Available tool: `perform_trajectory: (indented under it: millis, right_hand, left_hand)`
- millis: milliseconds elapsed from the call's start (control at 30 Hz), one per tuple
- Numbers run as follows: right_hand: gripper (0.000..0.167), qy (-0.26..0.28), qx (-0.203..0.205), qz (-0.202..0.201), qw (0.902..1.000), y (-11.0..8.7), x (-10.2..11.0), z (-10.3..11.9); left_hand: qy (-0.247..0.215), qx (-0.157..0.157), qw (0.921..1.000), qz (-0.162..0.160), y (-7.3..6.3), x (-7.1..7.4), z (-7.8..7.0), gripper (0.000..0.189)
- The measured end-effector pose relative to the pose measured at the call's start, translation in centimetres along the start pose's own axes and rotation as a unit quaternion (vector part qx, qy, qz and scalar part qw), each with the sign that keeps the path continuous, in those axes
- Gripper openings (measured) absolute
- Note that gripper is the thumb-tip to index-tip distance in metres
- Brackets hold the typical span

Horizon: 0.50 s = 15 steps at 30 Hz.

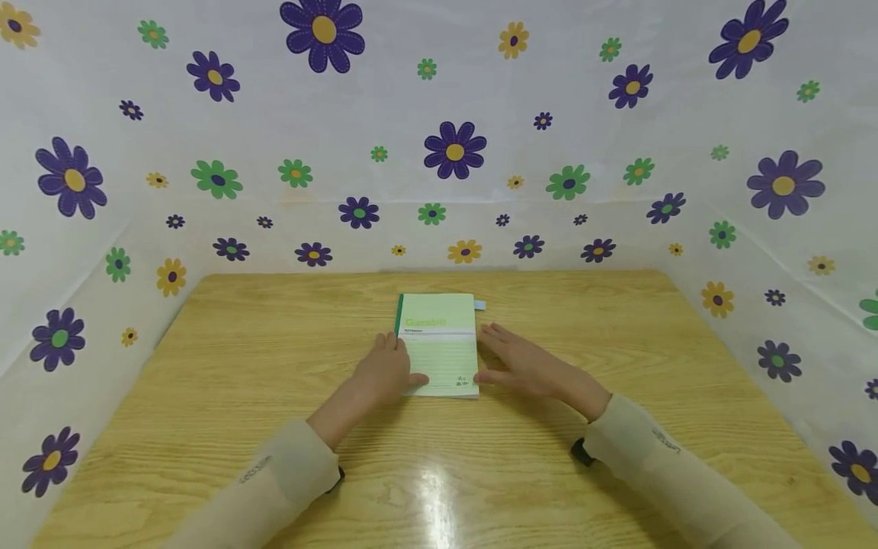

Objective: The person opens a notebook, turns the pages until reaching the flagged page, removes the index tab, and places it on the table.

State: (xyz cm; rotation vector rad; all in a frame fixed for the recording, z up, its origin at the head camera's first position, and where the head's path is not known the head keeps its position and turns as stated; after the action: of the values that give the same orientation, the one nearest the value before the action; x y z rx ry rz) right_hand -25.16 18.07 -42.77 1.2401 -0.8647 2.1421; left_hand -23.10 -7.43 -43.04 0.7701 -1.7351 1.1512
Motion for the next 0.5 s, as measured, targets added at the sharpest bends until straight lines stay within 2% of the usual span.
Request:
perform_trajectory:
  millis: [233,400,500]
  right_hand:
    - [0.085,-0.006,-0.006,0.027,0.9996,0.0,0.1,0.1]
    - [0.085,-0.007,-0.012,0.039,0.9991,-0.1,0.1,-0.5]
    - [0.086,-0.004,-0.01,0.047,0.9988,-0.1,0.2,-1.1]
  left_hand:
    - [0.057,0.008,0.9983,0.003,0.4,0.1,-1.6,0.081]
    - [0.064,0.005,0.9979,-0.012,0.4,0.2,-1.9,0.081]
    - [0.044,-0.004,0.9989,-0.016,0.6,0.1,-1.6,0.081]
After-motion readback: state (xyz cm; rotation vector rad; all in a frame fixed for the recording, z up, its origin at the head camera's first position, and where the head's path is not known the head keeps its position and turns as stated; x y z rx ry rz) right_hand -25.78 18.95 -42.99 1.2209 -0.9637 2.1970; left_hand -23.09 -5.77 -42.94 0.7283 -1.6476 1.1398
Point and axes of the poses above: each hand's wrist, its own y-axis towards the middle knuckle, its own x-axis out of the back of the hand, z = x × y, the point moved 2 cm from there along y, towards the middle knuckle, and after that the axes turned 11 degrees about z, right-handed, at the moved point
